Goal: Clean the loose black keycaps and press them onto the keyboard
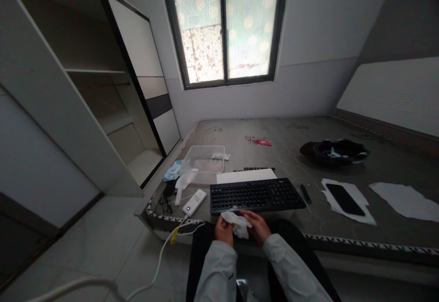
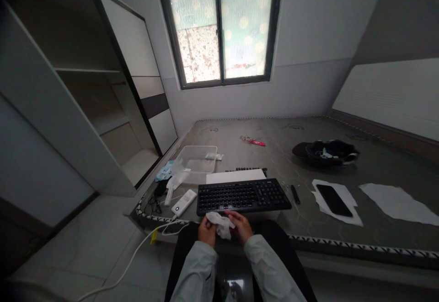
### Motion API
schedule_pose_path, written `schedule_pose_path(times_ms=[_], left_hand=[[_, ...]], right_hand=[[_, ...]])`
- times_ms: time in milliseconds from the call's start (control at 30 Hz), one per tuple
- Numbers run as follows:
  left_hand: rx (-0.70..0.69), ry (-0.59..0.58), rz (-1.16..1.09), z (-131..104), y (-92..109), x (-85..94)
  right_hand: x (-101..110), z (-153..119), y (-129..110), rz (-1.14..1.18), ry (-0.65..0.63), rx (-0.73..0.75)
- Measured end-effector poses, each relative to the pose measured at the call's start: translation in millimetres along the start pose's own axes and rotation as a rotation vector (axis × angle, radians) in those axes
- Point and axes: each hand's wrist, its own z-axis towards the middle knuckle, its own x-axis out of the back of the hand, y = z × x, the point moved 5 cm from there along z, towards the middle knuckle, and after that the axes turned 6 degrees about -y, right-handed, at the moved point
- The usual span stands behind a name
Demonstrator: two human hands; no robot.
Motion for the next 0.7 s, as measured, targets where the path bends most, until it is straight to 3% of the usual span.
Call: schedule_pose_path(times_ms=[133, 233, 467, 700], left_hand=[[0.038, -0.128, 0.043, -3, 0, -4.9], [0.004, -0.125, 0.123, -1, -3, -1.4], [-0.016, -0.147, 0.190, 5, -12, -0.5], [0.000, -0.189, 0.173, 4, -12, -4.8]], right_hand=[[-8, 0, 0, -0.132, -0.034, 0.052], [-12, 0, -1, -0.177, -0.043, 0.120], [-11, 2, 0, -0.210, -0.077, 0.107], [-3, 3, -5, -0.295, -0.012, 0.154]])
